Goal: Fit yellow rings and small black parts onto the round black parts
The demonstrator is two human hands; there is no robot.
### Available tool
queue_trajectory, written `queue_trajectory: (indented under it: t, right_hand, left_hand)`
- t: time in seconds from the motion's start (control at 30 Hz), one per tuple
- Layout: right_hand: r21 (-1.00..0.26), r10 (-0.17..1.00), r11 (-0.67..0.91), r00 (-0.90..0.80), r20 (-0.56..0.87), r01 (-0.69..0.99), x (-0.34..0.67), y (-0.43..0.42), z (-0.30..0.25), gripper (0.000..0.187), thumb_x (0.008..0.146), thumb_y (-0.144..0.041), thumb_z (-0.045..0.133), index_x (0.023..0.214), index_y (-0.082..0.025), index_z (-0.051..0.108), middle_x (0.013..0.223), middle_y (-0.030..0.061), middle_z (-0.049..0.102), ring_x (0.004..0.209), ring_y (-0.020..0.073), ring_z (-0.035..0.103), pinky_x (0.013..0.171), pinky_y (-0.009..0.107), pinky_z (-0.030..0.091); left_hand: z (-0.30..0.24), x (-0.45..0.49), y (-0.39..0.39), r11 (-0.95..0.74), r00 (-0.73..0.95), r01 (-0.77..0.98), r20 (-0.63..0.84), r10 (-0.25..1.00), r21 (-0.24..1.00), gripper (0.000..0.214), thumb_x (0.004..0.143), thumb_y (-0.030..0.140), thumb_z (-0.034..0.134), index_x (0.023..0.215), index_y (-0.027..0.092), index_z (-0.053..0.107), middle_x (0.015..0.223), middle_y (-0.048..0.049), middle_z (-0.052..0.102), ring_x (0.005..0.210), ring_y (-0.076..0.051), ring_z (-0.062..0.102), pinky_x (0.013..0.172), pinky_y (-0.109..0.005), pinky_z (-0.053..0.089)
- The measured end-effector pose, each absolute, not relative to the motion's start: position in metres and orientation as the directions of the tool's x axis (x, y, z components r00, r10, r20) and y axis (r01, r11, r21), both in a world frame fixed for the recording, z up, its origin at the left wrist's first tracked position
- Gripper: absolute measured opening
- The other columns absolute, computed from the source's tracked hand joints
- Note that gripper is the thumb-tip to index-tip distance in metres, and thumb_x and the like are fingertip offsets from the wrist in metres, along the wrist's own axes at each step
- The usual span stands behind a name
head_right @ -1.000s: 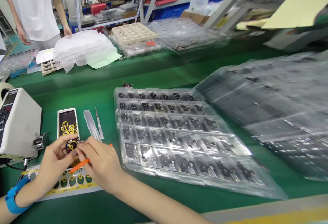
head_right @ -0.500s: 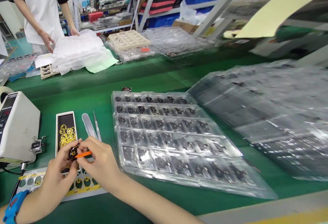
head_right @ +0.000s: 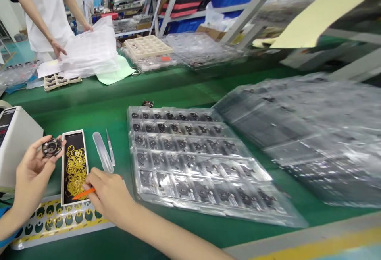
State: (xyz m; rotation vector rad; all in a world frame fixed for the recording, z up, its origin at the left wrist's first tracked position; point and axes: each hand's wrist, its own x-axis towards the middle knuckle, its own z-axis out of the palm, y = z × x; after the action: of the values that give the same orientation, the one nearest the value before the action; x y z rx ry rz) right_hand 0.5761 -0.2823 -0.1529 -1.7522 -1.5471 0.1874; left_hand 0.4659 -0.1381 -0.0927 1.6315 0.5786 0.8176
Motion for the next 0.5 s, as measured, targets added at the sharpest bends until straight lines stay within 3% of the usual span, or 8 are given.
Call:
queue_trajectory:
  t: [0.1,0.27,0.33,0.43,0.5]
  right_hand:
    - [-0.513,0.921,0.003,0.197,0.336,0.858,0.575,-0.283,-0.15,0.02,0.079,-0.008,0.043,0.092,-0.017,0.056,0.081,0.0028,0.058,0.065,0.0143,0.052,0.055,0.025,0.035]
    - [-0.279,0.887,0.166,-0.02,0.461,0.946,0.568,-0.287,-0.139,0.011,0.087,-0.018,0.049,0.082,-0.017,0.059,0.077,0.0031,0.057,0.065,0.0152,0.05,0.052,0.027,0.035]
    - [-0.171,0.872,0.193,-0.089,0.482,0.966,0.579,-0.291,-0.135,0.015,0.085,-0.012,0.049,0.092,-0.017,0.061,0.081,0.0033,0.058,0.066,0.015,0.049,0.05,0.027,0.033]
    - [-0.068,0.901,-0.011,0.039,0.431,0.998,0.63,-0.303,-0.127,0.034,0.082,-0.006,0.048,0.109,-0.02,0.062,0.092,0.0049,0.06,0.075,0.0157,0.052,0.053,0.025,0.033]
    - [-0.005,0.905,-0.33,0.318,0.283,0.944,0.68,-0.314,-0.121,0.032,0.082,-0.005,0.048,0.106,-0.019,0.065,0.097,0.007,0.06,0.081,0.016,0.055,0.058,0.023,0.037]
  left_hand:
    - [-0.085,0.464,-0.142,-0.167,0.64,-0.043,0.156,0.752,0.985,0.038,0.081,0.023,0.066,0.117,0.018,0.055,0.117,-0.0099,0.069,0.105,-0.02,0.067,0.094,-0.027,0.054]
    - [-0.087,0.458,-0.14,-0.081,0.628,0.043,0.037,0.777,0.996,0.048,0.079,0.037,0.07,0.122,0.021,0.055,0.116,-0.009,0.07,0.105,-0.022,0.067,0.09,-0.026,0.055]
    - [-0.091,0.455,-0.136,-0.052,0.637,0.068,-0.003,0.771,0.996,0.055,0.077,0.041,0.073,0.125,0.022,0.055,0.117,-0.0092,0.069,0.105,-0.024,0.067,0.09,-0.028,0.056]
    - [-0.1,0.45,-0.129,0.011,0.66,0.105,-0.078,0.747,0.994,0.065,0.071,0.042,0.078,0.129,0.023,0.053,0.121,-0.0086,0.068,0.11,-0.027,0.064,0.094,-0.031,0.054]
    - [-0.109,0.448,-0.124,0.049,0.662,0.119,-0.116,0.74,0.992,0.071,0.068,0.044,0.079,0.131,0.025,0.052,0.125,-0.0058,0.066,0.114,-0.028,0.062,0.095,-0.03,0.053]
